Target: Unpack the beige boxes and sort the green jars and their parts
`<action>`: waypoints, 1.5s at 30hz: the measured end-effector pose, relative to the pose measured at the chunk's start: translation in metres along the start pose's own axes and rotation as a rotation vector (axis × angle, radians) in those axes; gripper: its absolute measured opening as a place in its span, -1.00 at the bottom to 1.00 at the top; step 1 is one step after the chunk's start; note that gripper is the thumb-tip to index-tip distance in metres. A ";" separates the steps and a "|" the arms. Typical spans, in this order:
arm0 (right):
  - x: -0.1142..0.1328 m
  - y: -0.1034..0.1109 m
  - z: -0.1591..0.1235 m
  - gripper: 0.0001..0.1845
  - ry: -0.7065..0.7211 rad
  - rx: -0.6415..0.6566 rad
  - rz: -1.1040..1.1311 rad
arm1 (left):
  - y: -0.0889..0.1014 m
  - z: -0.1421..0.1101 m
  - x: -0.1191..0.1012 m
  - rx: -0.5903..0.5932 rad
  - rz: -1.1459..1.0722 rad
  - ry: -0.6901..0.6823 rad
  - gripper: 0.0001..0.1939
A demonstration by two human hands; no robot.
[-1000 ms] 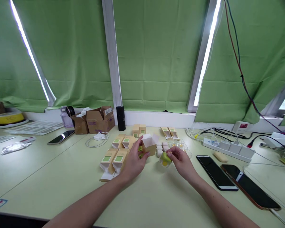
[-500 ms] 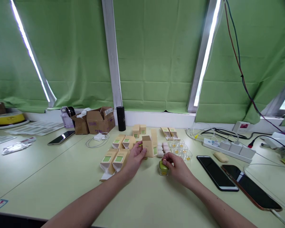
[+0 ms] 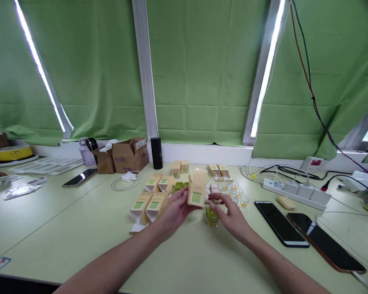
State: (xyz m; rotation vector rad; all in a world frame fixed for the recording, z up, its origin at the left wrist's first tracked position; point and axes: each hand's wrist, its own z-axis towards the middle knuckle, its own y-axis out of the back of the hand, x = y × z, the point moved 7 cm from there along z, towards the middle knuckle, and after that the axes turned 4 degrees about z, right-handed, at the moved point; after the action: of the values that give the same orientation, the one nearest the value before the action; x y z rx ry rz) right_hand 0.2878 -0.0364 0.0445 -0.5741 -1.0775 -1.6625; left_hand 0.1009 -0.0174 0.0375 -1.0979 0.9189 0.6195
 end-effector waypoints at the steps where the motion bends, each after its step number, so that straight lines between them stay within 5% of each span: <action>1: 0.001 0.000 0.001 -0.62 -0.003 -0.001 0.016 | -0.002 -0.001 0.001 0.008 0.006 0.007 -0.59; 15: 0.000 -0.008 0.007 -0.32 -0.148 0.084 0.343 | -0.017 -0.008 0.008 0.047 0.139 0.018 -0.50; 21: 0.004 -0.002 0.009 -0.29 -0.221 0.025 0.508 | -0.019 -0.009 0.003 0.132 0.286 -0.117 -0.40; 31: -0.011 -0.010 0.010 -0.36 -0.235 -0.002 0.549 | -0.021 -0.012 0.007 0.094 0.522 -0.213 -0.34; 45: -0.018 -0.019 0.009 -0.43 -0.179 0.088 0.473 | -0.032 -0.013 -0.003 0.071 0.494 -0.212 -0.43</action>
State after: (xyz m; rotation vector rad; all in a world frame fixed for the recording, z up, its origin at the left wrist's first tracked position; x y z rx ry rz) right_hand 0.2759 -0.0183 0.0271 -0.8581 -1.0381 -1.1637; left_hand 0.1207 -0.0410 0.0532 -0.7227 1.0226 1.0779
